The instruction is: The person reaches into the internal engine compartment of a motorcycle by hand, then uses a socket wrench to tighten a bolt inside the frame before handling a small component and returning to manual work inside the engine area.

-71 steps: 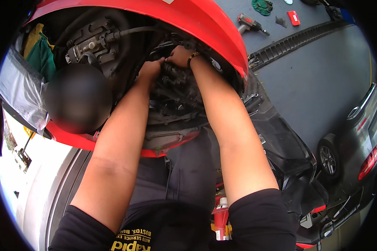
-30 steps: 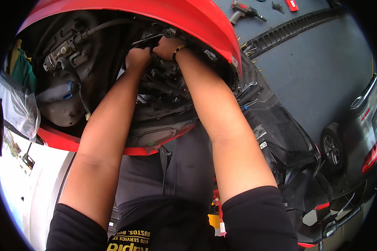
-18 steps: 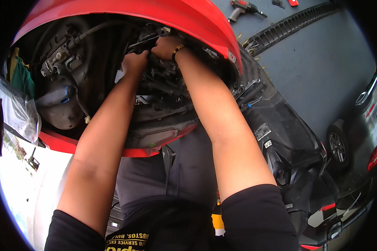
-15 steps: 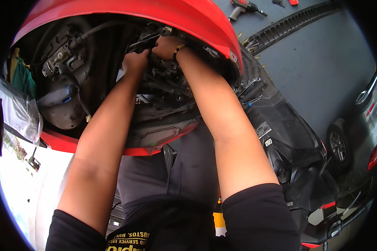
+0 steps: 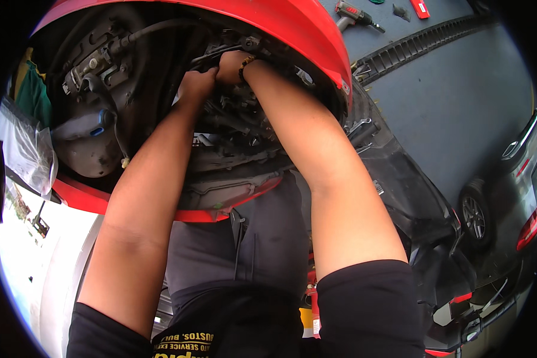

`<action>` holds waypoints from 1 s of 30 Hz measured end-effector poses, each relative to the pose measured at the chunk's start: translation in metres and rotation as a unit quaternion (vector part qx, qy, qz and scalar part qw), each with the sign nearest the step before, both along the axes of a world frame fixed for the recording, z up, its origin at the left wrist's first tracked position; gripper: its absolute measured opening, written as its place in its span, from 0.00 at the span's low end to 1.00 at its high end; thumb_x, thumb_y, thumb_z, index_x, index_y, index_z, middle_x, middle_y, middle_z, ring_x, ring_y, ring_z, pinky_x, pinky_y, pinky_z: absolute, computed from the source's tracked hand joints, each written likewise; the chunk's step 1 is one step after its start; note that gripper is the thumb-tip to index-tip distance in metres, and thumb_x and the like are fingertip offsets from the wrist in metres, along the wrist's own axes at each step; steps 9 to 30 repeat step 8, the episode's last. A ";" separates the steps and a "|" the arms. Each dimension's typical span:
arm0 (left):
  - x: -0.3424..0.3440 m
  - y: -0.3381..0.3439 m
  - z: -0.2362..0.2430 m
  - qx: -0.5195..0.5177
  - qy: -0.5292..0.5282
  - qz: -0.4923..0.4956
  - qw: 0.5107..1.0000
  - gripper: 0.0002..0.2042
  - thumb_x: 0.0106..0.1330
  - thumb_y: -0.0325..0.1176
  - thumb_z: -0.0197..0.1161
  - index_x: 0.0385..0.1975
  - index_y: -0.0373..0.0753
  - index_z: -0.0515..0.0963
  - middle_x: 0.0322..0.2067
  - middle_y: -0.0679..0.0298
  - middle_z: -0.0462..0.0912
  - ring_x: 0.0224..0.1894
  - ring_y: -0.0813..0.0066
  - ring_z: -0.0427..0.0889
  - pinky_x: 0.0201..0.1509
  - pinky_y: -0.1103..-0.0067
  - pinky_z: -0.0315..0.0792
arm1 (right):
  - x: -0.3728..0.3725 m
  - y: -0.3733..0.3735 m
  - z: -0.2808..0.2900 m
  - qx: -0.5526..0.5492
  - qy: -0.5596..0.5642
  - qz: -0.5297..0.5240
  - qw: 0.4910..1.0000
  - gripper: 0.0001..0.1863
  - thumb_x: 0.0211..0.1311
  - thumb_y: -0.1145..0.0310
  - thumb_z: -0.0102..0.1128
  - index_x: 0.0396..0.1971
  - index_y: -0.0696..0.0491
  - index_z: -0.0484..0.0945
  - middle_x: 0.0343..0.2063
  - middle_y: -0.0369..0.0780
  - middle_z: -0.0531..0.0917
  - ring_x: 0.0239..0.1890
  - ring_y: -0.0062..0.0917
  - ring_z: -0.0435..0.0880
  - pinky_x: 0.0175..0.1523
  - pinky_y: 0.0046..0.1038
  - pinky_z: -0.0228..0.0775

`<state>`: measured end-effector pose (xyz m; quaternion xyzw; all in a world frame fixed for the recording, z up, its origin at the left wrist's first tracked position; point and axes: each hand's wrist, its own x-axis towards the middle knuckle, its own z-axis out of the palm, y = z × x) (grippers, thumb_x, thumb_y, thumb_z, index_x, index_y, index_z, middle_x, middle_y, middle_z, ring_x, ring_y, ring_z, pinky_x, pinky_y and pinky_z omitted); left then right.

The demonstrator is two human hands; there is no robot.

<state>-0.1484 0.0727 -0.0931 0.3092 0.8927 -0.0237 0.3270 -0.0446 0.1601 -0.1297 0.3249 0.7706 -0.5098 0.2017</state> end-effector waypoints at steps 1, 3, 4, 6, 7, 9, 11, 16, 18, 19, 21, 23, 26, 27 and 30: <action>-0.002 -0.002 0.000 0.025 -0.009 -0.012 1.000 0.33 0.57 0.60 0.59 0.43 0.31 0.82 0.46 0.44 0.83 0.52 0.48 0.80 0.57 0.65 0.72 | 0.001 -0.001 0.000 0.009 0.004 -0.004 1.000 0.20 0.50 0.59 0.58 0.33 0.61 0.84 0.34 0.54 0.85 0.43 0.43 0.85 0.50 0.37 0.75; -0.003 -0.004 -0.002 0.036 -0.008 -0.018 0.999 0.33 0.56 0.61 0.59 0.43 0.32 0.82 0.45 0.44 0.83 0.52 0.48 0.80 0.57 0.65 0.72 | 0.002 -0.002 0.002 0.010 0.012 -0.010 1.000 0.20 0.50 0.58 0.58 0.33 0.61 0.84 0.34 0.54 0.85 0.42 0.43 0.85 0.50 0.37 0.75; -0.004 -0.006 -0.002 0.048 -0.011 -0.021 0.999 0.34 0.56 0.62 0.59 0.43 0.32 0.82 0.45 0.44 0.83 0.52 0.49 0.81 0.57 0.65 0.72 | 0.003 -0.003 0.002 0.010 0.017 -0.015 1.000 0.21 0.49 0.57 0.59 0.33 0.60 0.84 0.34 0.54 0.85 0.42 0.43 0.85 0.49 0.37 0.76; -0.003 -0.006 -0.001 0.052 -0.011 -0.039 0.998 0.34 0.55 0.62 0.58 0.43 0.33 0.83 0.45 0.44 0.82 0.52 0.49 0.80 0.57 0.65 0.72 | 0.009 0.001 0.000 0.012 0.038 -0.004 0.999 0.21 0.49 0.56 0.59 0.33 0.59 0.84 0.35 0.53 0.85 0.42 0.42 0.85 0.50 0.37 0.76; -0.002 -0.006 -0.001 0.053 -0.012 -0.052 0.997 0.34 0.55 0.63 0.58 0.43 0.34 0.83 0.45 0.43 0.82 0.53 0.49 0.80 0.57 0.65 0.72 | 0.012 0.003 -0.001 0.013 0.058 0.011 0.998 0.21 0.49 0.55 0.60 0.34 0.59 0.85 0.35 0.53 0.85 0.42 0.42 0.85 0.51 0.37 0.76; -0.004 -0.010 -0.001 0.049 -0.010 -0.055 0.997 0.34 0.55 0.63 0.58 0.43 0.34 0.83 0.45 0.43 0.82 0.53 0.49 0.80 0.57 0.65 0.72 | 0.014 0.002 0.000 -0.003 0.051 0.004 0.999 0.23 0.49 0.55 0.60 0.37 0.57 0.85 0.38 0.54 0.84 0.46 0.41 0.84 0.54 0.35 0.74; -0.004 -0.010 -0.001 0.049 -0.010 -0.055 0.997 0.34 0.55 0.63 0.58 0.43 0.34 0.83 0.45 0.43 0.82 0.53 0.49 0.80 0.57 0.65 0.72 | 0.014 0.002 0.000 -0.003 0.051 0.004 0.999 0.23 0.49 0.55 0.60 0.37 0.57 0.85 0.38 0.54 0.84 0.46 0.41 0.84 0.54 0.35 0.74; -0.004 -0.010 -0.001 0.049 -0.010 -0.055 0.997 0.34 0.55 0.63 0.58 0.43 0.34 0.83 0.45 0.43 0.82 0.53 0.49 0.80 0.57 0.65 0.72 | 0.014 0.002 0.000 -0.003 0.051 0.004 0.999 0.23 0.49 0.55 0.60 0.37 0.57 0.85 0.38 0.54 0.84 0.46 0.41 0.84 0.54 0.35 0.74; -0.004 -0.010 -0.001 0.049 -0.010 -0.055 0.997 0.34 0.55 0.63 0.58 0.43 0.34 0.83 0.45 0.43 0.82 0.53 0.49 0.80 0.57 0.65 0.72 | 0.014 0.002 0.000 -0.003 0.051 0.004 0.999 0.23 0.49 0.55 0.60 0.37 0.57 0.85 0.38 0.54 0.84 0.46 0.41 0.84 0.54 0.35 0.74; -0.004 -0.010 -0.001 0.049 -0.010 -0.055 0.997 0.34 0.55 0.63 0.58 0.43 0.34 0.83 0.45 0.43 0.82 0.53 0.49 0.80 0.57 0.65 0.72 | 0.014 0.002 0.000 -0.003 0.051 0.004 0.999 0.23 0.49 0.55 0.60 0.37 0.57 0.85 0.38 0.54 0.84 0.46 0.41 0.84 0.54 0.35 0.74; -0.004 -0.010 -0.001 0.049 -0.010 -0.055 0.997 0.34 0.55 0.63 0.58 0.43 0.34 0.83 0.45 0.43 0.82 0.53 0.49 0.80 0.57 0.65 0.72 | 0.014 0.002 0.000 -0.003 0.051 0.004 0.999 0.23 0.49 0.55 0.60 0.37 0.57 0.85 0.38 0.54 0.84 0.46 0.41 0.84 0.54 0.35 0.74; -0.004 -0.010 -0.001 0.049 -0.010 -0.055 0.997 0.34 0.55 0.63 0.58 0.43 0.34 0.83 0.45 0.43 0.82 0.53 0.49 0.80 0.57 0.65 0.72 | 0.014 0.002 0.000 -0.003 0.051 0.004 0.999 0.23 0.49 0.55 0.60 0.37 0.57 0.85 0.38 0.54 0.84 0.46 0.41 0.84 0.54 0.35 0.74; -0.004 -0.010 -0.001 0.049 -0.010 -0.055 0.997 0.34 0.55 0.63 0.58 0.43 0.34 0.83 0.45 0.43 0.82 0.53 0.49 0.80 0.57 0.65 0.72 | 0.014 0.002 0.000 -0.003 0.051 0.004 0.999 0.23 0.49 0.55 0.60 0.37 0.57 0.85 0.38 0.54 0.84 0.46 0.41 0.84 0.54 0.35 0.74; -0.004 -0.010 -0.001 0.049 -0.010 -0.055 0.997 0.34 0.55 0.63 0.58 0.43 0.34 0.83 0.45 0.43 0.82 0.53 0.49 0.80 0.57 0.65 0.72 | 0.014 0.002 0.000 -0.003 0.051 0.004 0.999 0.23 0.49 0.55 0.60 0.37 0.57 0.85 0.38 0.54 0.84 0.46 0.41 0.84 0.54 0.35 0.74; -0.004 -0.010 -0.001 0.049 -0.010 -0.055 0.997 0.34 0.55 0.63 0.58 0.43 0.34 0.83 0.45 0.43 0.82 0.53 0.49 0.80 0.57 0.65 0.72 | 0.014 0.002 0.000 -0.003 0.051 0.004 0.999 0.23 0.49 0.55 0.60 0.37 0.57 0.85 0.38 0.54 0.84 0.46 0.41 0.84 0.54 0.35 0.74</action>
